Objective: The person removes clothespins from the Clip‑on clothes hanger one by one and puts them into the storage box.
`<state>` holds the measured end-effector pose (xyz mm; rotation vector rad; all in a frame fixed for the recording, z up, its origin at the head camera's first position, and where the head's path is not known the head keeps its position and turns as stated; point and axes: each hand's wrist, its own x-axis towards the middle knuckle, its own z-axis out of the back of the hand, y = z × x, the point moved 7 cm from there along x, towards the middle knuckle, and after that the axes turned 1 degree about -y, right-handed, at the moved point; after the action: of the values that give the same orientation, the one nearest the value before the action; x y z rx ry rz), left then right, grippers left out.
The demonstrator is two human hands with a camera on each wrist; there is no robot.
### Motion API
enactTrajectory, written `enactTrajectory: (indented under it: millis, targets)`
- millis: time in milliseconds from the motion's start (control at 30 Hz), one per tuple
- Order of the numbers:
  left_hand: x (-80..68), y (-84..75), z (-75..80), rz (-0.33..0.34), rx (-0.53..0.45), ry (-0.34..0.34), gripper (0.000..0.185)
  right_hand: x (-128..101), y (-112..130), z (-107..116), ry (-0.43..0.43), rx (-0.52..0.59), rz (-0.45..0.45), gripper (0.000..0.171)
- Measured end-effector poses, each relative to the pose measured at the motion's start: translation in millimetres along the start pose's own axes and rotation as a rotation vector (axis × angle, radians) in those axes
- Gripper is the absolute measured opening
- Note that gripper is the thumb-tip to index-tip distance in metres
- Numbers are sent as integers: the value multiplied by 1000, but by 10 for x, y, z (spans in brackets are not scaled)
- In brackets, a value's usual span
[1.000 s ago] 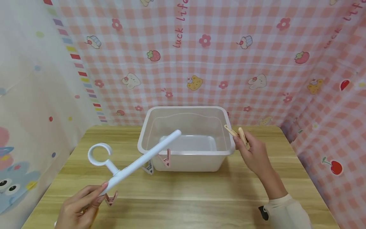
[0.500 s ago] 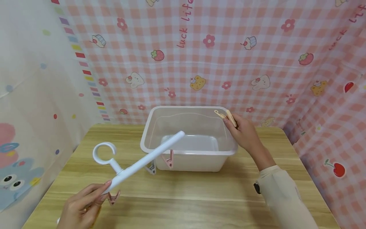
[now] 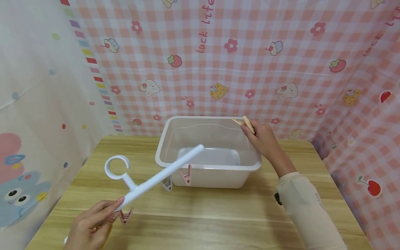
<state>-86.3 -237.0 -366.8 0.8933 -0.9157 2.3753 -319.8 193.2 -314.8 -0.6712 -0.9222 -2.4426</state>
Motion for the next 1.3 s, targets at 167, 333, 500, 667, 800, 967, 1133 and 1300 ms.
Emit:
enactTrajectory:
  millis: [167, 333, 500, 667, 800, 967, 1133, 1300]
  targets:
    - [0, 10, -6, 24, 18, 16, 40, 4, -52, -26, 21, 2, -19, 18]
    - [8, -10, -9, 17, 14, 6, 35, 4, -90, -95, 85, -10, -53, 20]
    - [8, -15, -23, 14, 17, 6, 36, 0, -123, -165, 155, -12, -84, 26]
    - [8, -12, -27, 3, 12, -2, 35, -3, -150, -206, 239, -62, -107, 59]
    - [17, -13, -38, 2, 15, 0, 33, 8, -145, -235, 268, -144, -75, 71]
    - [50, -34, -57, 0, 18, 14, 37, -17, -167, -235, 291, -209, -83, 76]
    - [92, -50, -73, 4, 18, 20, 38, -59, -165, -208, 281, -207, -82, 75]
    - [140, -69, -111, 5, 25, 18, 33, -153, -97, -158, 243, -192, -54, 71]
